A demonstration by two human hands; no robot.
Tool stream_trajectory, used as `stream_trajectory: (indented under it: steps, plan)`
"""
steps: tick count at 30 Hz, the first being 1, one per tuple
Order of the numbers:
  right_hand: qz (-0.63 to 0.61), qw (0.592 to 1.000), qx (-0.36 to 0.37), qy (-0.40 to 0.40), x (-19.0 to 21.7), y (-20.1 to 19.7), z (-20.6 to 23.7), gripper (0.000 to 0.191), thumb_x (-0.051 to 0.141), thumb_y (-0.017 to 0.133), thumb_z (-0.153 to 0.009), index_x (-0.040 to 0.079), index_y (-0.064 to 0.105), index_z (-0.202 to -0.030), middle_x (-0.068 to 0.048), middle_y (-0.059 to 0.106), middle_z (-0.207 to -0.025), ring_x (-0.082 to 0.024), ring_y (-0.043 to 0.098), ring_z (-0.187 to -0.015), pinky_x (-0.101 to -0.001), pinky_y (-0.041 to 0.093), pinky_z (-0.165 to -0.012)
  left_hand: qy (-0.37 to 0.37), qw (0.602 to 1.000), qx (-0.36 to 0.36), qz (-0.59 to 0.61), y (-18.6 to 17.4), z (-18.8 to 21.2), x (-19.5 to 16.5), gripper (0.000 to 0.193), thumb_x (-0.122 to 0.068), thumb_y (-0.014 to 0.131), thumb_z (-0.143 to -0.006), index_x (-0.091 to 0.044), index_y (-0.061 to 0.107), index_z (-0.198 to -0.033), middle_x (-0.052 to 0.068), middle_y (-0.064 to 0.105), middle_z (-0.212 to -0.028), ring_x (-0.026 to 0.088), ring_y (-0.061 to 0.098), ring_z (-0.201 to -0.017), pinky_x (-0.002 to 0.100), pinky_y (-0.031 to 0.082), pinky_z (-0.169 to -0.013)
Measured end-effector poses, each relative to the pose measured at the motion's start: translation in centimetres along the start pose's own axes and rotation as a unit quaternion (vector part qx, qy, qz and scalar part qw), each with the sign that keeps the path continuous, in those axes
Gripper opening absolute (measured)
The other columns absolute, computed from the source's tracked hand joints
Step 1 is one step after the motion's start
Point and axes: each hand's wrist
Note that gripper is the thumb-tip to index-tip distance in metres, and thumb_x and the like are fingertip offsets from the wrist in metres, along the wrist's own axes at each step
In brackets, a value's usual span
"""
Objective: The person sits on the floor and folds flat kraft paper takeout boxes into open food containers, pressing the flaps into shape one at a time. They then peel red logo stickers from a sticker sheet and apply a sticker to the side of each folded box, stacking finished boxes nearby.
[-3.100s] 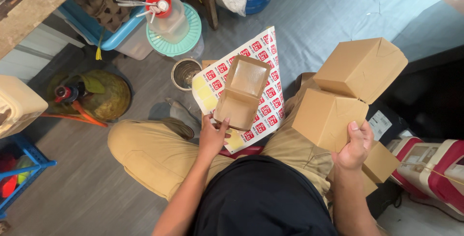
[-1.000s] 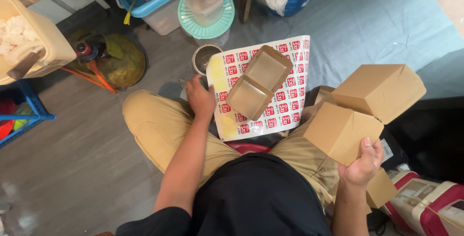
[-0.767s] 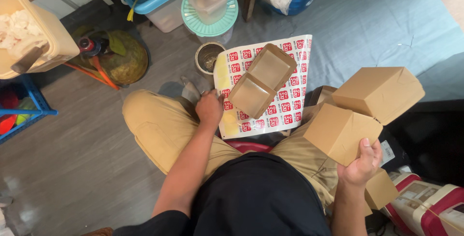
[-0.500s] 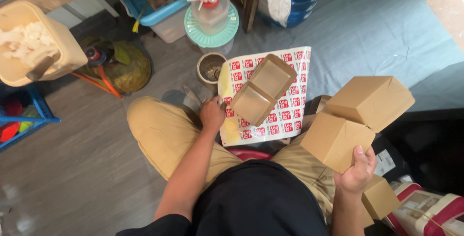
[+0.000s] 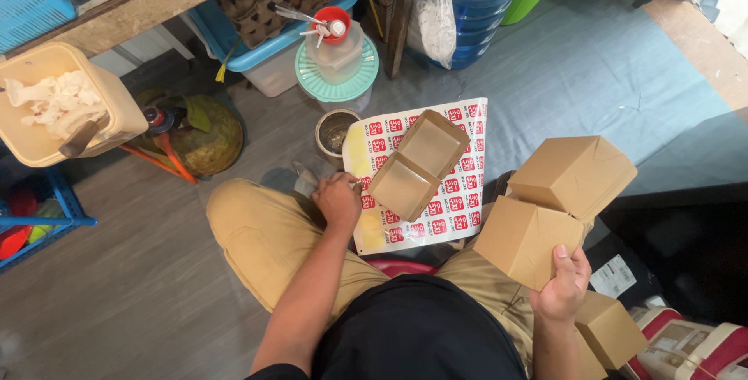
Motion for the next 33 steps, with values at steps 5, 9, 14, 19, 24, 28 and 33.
stream_trajectory:
  steps: [5, 9, 14, 19, 24, 28, 33]
  plan:
    - [-0.009, 1.0, 0.015, 0.0, -0.1, 0.2, 0.0, 0.032, 0.011, 0.051, -0.109, -0.009, 0.058, -0.133, -0.015, 0.067, -0.127, -0.02, 0.066, -0.114, -0.0331, 0.052, -0.102, -0.005, 0.995, 0.072, 0.075, -0.3, 0.2, 0.1, 0.01, -0.022, 0.076, -0.084, -0.014, 0.073, -0.088, 0.005, 0.07, -0.098, 0.031, 0.068, -0.091, 0.046, 0.051, -0.081]
    - [-0.012, 1.0, 0.01, 0.0, -0.2, 0.5, -0.1, 0.031, 0.011, 0.05, -0.11, -0.009, 0.057, -0.133, -0.015, 0.067, -0.128, -0.021, 0.066, -0.114, -0.0339, 0.052, -0.103, -0.037, 0.978, 0.121, 0.167, 0.0, 0.3, 0.9, 0.015, -0.021, 0.077, -0.085, -0.009, 0.072, -0.093, 0.011, 0.071, -0.092, 0.028, 0.07, -0.085, 0.04, 0.055, -0.076]
    - [-0.018, 1.0, 0.021, -0.005, -0.2, 0.8, -0.2, 0.032, 0.011, 0.05, -0.108, -0.008, 0.057, -0.133, -0.016, 0.067, -0.129, -0.022, 0.066, -0.117, -0.0352, 0.051, -0.105, -0.115, 0.914, 0.101, 0.375, 0.8, -0.2, 1.3, 0.023, -0.019, 0.073, -0.09, -0.004, 0.066, -0.106, 0.007, 0.075, -0.096, 0.015, 0.073, -0.085, 0.033, 0.056, -0.076]
    - [-0.032, 0.999, 0.038, -0.017, -1.0, 0.0, 0.4, 0.032, 0.013, 0.053, -0.11, -0.006, 0.058, -0.135, -0.015, 0.066, -0.132, -0.023, 0.065, -0.121, -0.0371, 0.05, -0.109, -0.234, 0.759, 0.139, 0.592, -0.8, 0.6, 0.1, 0.019, -0.019, 0.069, -0.097, -0.005, 0.07, -0.111, 0.001, 0.075, -0.1, 0.008, 0.064, -0.089, 0.029, 0.049, -0.081]
    - [-0.088, 0.993, 0.078, -0.004, -3.7, -0.7, 1.5, 0.026, 0.014, 0.058, -0.112, 0.0, 0.057, -0.133, -0.013, 0.065, -0.136, -0.025, 0.063, -0.126, -0.043, 0.05, -0.113, -0.318, 0.605, 0.247, 0.687, -6.0, 3.7, -5.7, 0.019, -0.024, 0.071, -0.095, -0.011, 0.072, -0.109, -0.002, 0.073, -0.102, 0.008, 0.061, -0.095, 0.031, 0.044, -0.086]
    - [-0.123, 0.988, 0.094, 0.003, -5.1, -0.5, 2.7, 0.028, 0.014, 0.059, -0.111, 0.001, 0.054, -0.135, -0.013, 0.061, -0.142, -0.025, 0.059, -0.133, -0.0454, 0.047, -0.117, -0.291, 0.604, 0.304, 0.676, -9.0, 6.7, -11.4, 0.022, -0.029, 0.074, -0.092, -0.013, 0.072, -0.108, -0.004, 0.073, -0.101, 0.007, 0.06, -0.095, 0.031, 0.039, -0.086]
    - [-0.145, 0.981, 0.122, -0.035, -5.0, 0.1, 3.7, 0.037, 0.017, 0.061, -0.109, 0.0, 0.053, -0.142, -0.014, 0.061, -0.144, -0.026, 0.059, -0.134, -0.0454, 0.046, -0.116, -0.307, 0.625, 0.367, 0.617, -10.2, 8.1, -14.7, 0.028, -0.038, 0.077, -0.089, -0.015, 0.073, -0.105, -0.007, 0.071, -0.098, 0.006, 0.054, -0.092, 0.031, 0.034, -0.082]
Point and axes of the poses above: each hand's wrist, its own z-axis away from the middle knuckle, its own y-axis out of the palm, x = y × z
